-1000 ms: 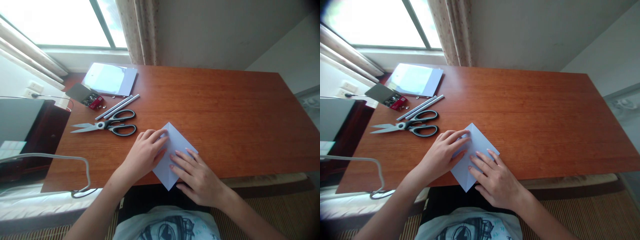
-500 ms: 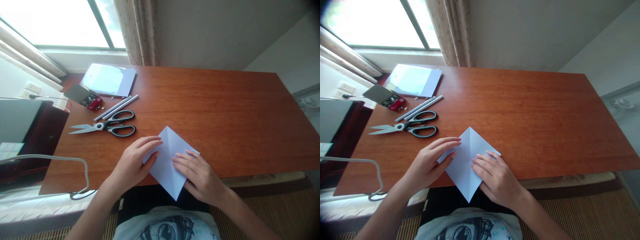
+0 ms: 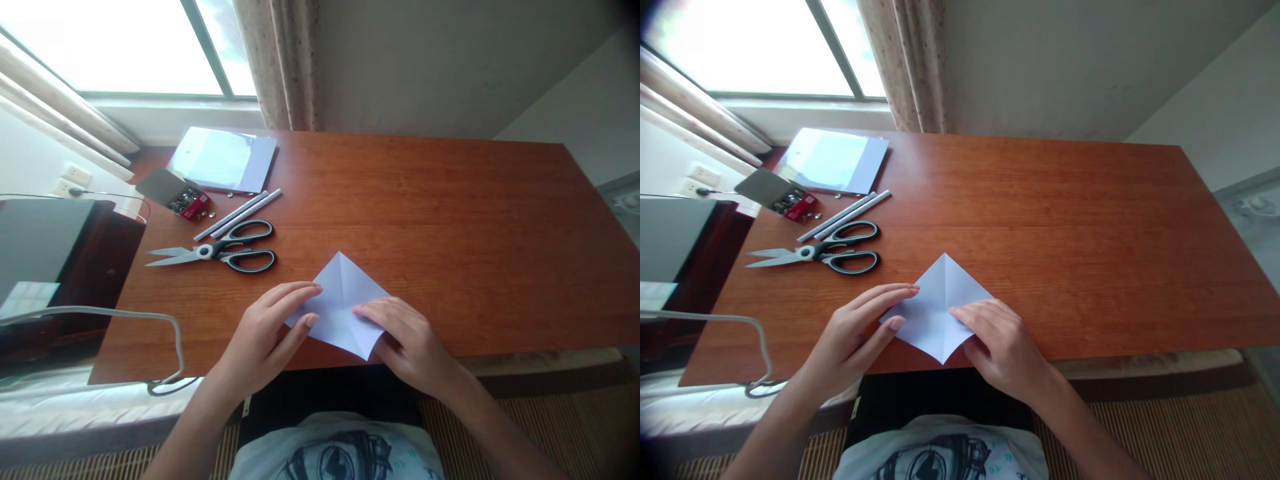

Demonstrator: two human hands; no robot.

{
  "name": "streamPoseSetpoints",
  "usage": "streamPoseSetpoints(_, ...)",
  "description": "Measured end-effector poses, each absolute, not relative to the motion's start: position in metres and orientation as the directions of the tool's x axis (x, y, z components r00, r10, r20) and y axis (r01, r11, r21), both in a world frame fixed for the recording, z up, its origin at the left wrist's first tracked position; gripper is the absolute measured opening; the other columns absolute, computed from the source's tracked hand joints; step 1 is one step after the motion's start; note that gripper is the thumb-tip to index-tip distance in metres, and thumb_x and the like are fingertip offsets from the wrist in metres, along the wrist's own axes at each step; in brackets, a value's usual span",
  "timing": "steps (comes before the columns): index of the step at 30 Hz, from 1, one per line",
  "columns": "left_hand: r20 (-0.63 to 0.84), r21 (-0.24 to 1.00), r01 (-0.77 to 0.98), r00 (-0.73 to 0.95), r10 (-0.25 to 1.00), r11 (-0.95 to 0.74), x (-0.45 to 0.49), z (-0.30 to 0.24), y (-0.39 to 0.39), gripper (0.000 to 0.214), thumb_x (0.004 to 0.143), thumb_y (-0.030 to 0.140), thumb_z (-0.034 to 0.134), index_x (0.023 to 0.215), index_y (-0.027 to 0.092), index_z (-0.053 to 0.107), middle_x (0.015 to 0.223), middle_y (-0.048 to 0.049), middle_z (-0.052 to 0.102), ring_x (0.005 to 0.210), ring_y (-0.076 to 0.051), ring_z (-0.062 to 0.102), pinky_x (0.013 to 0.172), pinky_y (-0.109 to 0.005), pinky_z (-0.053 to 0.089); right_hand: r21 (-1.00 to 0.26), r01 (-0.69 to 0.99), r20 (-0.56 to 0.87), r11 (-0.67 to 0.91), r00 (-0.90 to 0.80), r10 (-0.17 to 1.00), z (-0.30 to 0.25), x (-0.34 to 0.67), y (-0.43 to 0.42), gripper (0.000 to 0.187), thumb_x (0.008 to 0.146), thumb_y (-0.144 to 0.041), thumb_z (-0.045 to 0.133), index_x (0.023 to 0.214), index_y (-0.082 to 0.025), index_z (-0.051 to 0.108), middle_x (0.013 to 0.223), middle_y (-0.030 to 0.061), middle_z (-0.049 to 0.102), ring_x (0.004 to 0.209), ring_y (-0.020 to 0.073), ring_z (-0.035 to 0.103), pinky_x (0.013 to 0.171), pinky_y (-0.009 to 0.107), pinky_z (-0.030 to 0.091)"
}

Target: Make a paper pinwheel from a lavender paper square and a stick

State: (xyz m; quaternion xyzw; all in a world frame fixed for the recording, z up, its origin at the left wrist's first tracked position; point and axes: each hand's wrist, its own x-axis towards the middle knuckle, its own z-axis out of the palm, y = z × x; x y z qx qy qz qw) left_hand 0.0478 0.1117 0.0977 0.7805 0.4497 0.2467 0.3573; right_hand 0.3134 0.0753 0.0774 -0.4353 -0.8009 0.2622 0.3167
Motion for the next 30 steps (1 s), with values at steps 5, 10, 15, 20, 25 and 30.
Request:
streamPoseSetpoints(5,0.034,0.794,0.525,0.464,0.885,-0.305,0.048,0.096,0.110,0.033,0.098,0.026,0.057,0.131,0.022,0.063,0.132,-0.0094,0.068,0.121,-0.021,0.064,0.102,-0.030,0.051,-0.686,0.543,0.284,0.484,-0.413,0.865,0.076,0.313,0.076,0.041,0.093,-0.010,0.052,0.132,-0.023,0.060,0.116,0.0083,0.078,0.106,0.0232,0.074,0.096,0.044,0.058)
streamPoseSetpoints(10,0.045,0.802,0.517,0.449,0.892,-0.300,0.051,0.096,0.108,0.034,0.098,0.026,0.057,0.132,0.023,0.062,0.132,-0.0091,0.068,0.121,-0.022,0.064,0.103,-0.032,0.051,-0.708,0.572,0.254,0.413,-0.340,0.906,0.075,0.313,0.076,0.034,0.098,-0.017,0.052,0.129,-0.025,0.061,0.113,0.0069,0.079,0.102,0.0231,0.075,0.092,0.041,0.060)
streamPoseSetpoints(15,0.059,0.776,0.542,0.449,0.892,-0.324,0.056,0.095,0.108,0.036,0.098,0.027,0.057,0.134,0.022,0.059,0.130,-0.0092,0.068,0.118,-0.022,0.065,0.100,-0.032,0.052,-0.746,0.623,0.194,0.236,-0.135,0.972,0.074,0.311,0.082,0.040,0.096,-0.022,0.058,0.136,-0.026,0.057,0.123,0.0094,0.076,0.109,0.0264,0.074,0.091,0.039,0.063)
streamPoseSetpoints(20,0.110,0.668,0.626,0.453,0.885,-0.403,0.059,0.089,0.106,0.046,0.097,0.024,0.057,0.142,0.021,0.050,0.132,-0.0100,0.067,0.118,-0.023,0.064,0.102,-0.034,0.051,-0.779,0.606,0.158,0.163,-0.061,0.985,0.074,0.307,0.094,0.052,0.095,-0.024,0.060,0.145,-0.025,0.048,0.130,0.0107,0.072,0.115,0.0284,0.072,0.092,0.041,0.064)
streamPoseSetpoints(25,0.152,0.557,0.720,0.403,0.902,-0.415,0.067,0.088,0.101,0.053,0.096,0.022,0.056,0.147,0.021,0.042,0.140,-0.0138,0.061,0.127,-0.028,0.058,0.107,-0.043,0.049,-0.712,0.662,0.201,0.236,-0.131,0.971,0.079,0.301,0.107,0.043,0.095,-0.022,0.059,0.138,-0.023,0.055,0.131,0.0113,0.071,0.116,0.0278,0.071,0.097,0.043,0.061)
streamPoseSetpoints(30,0.259,0.380,0.816,0.359,0.897,-0.436,0.089,0.100,0.084,0.066,0.092,0.019,0.060,0.152,0.015,0.035,0.162,-0.0223,0.032,0.152,-0.037,0.028,0.120,-0.056,0.033,-0.650,0.713,0.211,0.262,-0.161,0.964,0.081,0.296,0.117,0.036,0.096,-0.021,0.055,0.131,-0.018,0.059,0.121,0.0140,0.073,0.111,0.0285,0.071,0.095,0.044,0.060)
